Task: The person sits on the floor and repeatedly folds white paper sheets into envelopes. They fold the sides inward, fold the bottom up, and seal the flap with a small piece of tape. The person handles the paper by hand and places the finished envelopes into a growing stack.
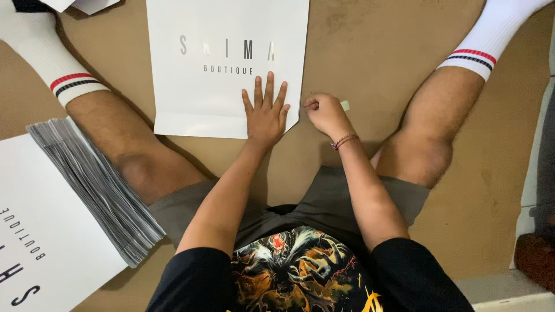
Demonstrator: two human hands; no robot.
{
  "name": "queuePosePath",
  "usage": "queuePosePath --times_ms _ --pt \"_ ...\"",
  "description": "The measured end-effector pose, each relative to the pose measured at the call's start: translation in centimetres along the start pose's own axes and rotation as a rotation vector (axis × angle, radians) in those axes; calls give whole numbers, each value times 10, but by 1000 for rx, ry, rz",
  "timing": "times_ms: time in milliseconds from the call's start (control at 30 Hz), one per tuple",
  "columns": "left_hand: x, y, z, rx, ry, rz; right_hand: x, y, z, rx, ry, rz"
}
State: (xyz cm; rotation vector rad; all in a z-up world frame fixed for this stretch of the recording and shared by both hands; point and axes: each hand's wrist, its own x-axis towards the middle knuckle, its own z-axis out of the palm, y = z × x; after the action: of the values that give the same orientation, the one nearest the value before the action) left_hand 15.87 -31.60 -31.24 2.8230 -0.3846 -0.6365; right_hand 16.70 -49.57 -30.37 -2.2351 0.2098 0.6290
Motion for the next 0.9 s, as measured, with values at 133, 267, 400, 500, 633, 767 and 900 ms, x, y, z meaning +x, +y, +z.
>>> queuePosePath --times_ms 133,267,400,500,633,767,900 --pt "0 4 0 -2 -11 -38 -23 -25 -1 83 -43 137" --pt "3 4 12 -15 27 -69 -23 -12 17 89 96 51" --pt "-2 -1 8 -126 72 -19 -15 -12 7 54 59 -15" --pt "-3 -4 9 -215 118 22 -4 -10 2 63 41 -31" --pt "-6 -4 8 -150 89 -3 -1 -17 2 -24 -1 -4" --pt "-2 -3 11 -70 47 -4 6 -11 7 -125 -5 -29" --pt "1 0 7 -35 -5 -34 -17 -34 -36 -107 -42 -41"
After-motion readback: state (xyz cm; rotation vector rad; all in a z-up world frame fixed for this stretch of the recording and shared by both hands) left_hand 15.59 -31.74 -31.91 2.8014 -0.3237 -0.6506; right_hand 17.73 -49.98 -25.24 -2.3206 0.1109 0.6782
